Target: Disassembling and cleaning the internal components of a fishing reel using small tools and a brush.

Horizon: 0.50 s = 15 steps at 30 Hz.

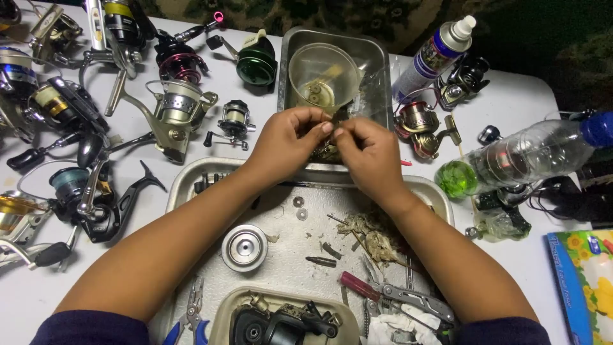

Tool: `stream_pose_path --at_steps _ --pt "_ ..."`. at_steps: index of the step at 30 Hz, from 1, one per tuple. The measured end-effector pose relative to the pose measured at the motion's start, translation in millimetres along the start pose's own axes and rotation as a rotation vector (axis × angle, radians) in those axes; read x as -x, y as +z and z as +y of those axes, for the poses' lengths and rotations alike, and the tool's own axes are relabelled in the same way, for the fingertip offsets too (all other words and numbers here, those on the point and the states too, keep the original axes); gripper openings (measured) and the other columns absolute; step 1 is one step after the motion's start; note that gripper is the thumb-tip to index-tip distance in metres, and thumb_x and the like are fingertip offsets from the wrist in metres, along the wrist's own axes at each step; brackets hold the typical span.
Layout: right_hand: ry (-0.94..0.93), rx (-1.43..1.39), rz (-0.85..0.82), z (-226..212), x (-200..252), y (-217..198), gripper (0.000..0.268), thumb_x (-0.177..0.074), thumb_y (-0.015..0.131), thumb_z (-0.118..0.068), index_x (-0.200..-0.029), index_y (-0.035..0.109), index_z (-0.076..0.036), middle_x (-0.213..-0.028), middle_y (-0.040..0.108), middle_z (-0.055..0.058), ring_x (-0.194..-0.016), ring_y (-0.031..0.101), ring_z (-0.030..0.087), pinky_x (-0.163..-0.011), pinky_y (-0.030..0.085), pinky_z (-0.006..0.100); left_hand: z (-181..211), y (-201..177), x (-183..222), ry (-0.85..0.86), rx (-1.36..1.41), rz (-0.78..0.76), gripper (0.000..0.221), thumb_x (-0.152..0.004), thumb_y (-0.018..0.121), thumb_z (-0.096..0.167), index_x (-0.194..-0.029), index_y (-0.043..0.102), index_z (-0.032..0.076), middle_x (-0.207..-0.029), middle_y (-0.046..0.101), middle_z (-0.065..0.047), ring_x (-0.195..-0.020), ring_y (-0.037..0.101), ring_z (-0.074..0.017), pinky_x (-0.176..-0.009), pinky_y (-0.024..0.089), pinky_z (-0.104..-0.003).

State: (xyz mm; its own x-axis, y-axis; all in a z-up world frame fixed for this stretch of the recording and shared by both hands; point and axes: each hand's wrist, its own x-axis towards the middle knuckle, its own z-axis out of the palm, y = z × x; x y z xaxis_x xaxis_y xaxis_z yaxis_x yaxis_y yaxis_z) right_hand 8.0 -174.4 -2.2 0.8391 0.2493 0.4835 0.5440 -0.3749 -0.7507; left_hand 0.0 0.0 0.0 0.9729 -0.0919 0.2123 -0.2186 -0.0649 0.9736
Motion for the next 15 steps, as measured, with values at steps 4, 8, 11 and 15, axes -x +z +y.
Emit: stream_pose_path --at_steps 4,8,11,15 --pt "0.015 0.007 0.010 -2 0 -1 0.019 -0.095 0.064 -0.009 -0.078 0.070 -0.006 -0.060 0.058 0.011 -0.059 0.057 0.023 -0.059 0.047 0.036 5 -2 3 0.016 -0.044 0.003 0.014 -0.096 0.068 0.012 -0.103 0.076 0.002 -0.073 0.072 -0.008 -0.070 0.065 -0.0137 -0.070 0.054 -0.029" --pt "0.004 0.008 0.001 -1 -1 -2 0.020 -0.095 0.064 -0.010 -0.076 0.069 -0.008 -0.058 0.055 0.010 -0.057 0.055 0.021 -0.057 0.045 0.034 5 1 3 0.007 -0.040 -0.005 0.014 -0.096 0.069 0.014 -0.102 0.077 0.005 -0.074 0.073 -0.008 -0.072 0.063 -0.0123 -0.071 0.054 -0.030" --pt "0.008 -0.007 -0.001 -3 0 0 0.021 -0.095 0.062 -0.011 -0.075 0.068 -0.008 -0.057 0.054 0.009 -0.058 0.054 0.019 -0.057 0.045 0.034 5 1 2 0.015 -0.065 0.007 0.014 -0.096 0.068 0.015 -0.100 0.077 0.006 -0.073 0.072 -0.007 -0.072 0.063 -0.0116 -0.071 0.054 -0.031" --pt "0.003 0.018 -0.023 0 -1 0 0.021 -0.094 0.061 -0.011 -0.074 0.066 -0.007 -0.059 0.053 0.013 -0.058 0.055 0.024 -0.058 0.045 0.036 11 -4 3 0.039 -0.085 -0.016 0.011 -0.096 0.068 0.010 -0.098 0.076 0.004 -0.075 0.073 -0.009 -0.073 0.065 -0.0169 -0.074 0.054 -0.033"
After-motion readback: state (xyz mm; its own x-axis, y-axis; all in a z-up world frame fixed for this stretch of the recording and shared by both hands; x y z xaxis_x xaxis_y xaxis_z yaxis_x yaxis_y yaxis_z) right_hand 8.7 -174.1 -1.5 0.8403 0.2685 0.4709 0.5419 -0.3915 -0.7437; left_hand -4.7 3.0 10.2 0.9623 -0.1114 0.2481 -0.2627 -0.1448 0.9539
